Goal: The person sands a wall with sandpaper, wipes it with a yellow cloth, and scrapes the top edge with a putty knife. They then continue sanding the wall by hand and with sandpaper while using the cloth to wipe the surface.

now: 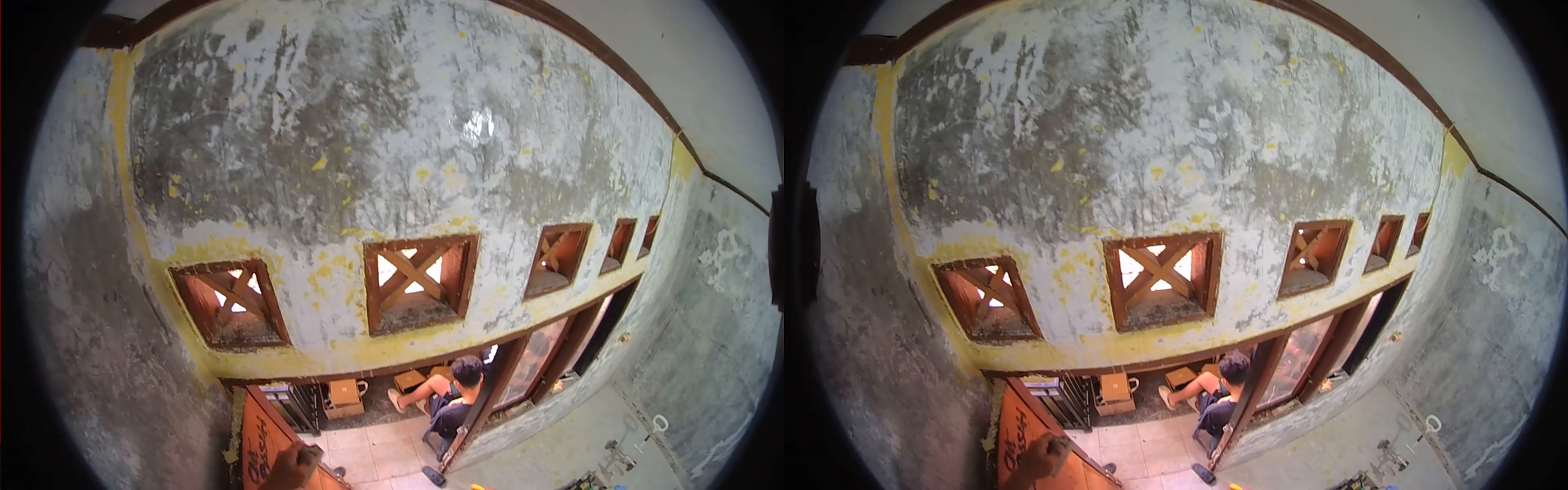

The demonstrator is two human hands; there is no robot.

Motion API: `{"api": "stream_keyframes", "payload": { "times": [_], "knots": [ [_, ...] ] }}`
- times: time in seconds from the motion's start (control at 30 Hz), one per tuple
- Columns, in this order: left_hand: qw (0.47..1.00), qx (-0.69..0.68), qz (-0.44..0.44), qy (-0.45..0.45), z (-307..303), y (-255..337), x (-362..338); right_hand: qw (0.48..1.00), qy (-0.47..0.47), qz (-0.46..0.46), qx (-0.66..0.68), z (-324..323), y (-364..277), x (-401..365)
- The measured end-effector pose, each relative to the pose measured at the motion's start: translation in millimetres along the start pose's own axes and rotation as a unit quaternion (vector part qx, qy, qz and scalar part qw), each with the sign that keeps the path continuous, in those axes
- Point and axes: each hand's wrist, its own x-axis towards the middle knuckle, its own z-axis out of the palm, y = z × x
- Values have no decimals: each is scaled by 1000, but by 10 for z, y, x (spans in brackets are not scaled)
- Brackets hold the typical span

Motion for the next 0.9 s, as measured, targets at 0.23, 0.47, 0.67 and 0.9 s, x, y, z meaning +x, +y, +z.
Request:
{"api": "stream_keyframes", "payload": {
  "times": [0.23,0.47,0.67,0.9],
  "knots": [
    [978,89,88,169,-158,102,49,976,-25,-156,147,674,-969,374],
    [999,23,23,13,-93,342,-5,846,-325,-54,420,738,-2598,-792],
    [977,42,194,-74,251,261,1,852,-351,-89,378,858,-2793,-1030],
    [931,-295,-29,-214,224,340,-99,895,-250,-91,358,1249,-2956,-1027]
  ]
}}
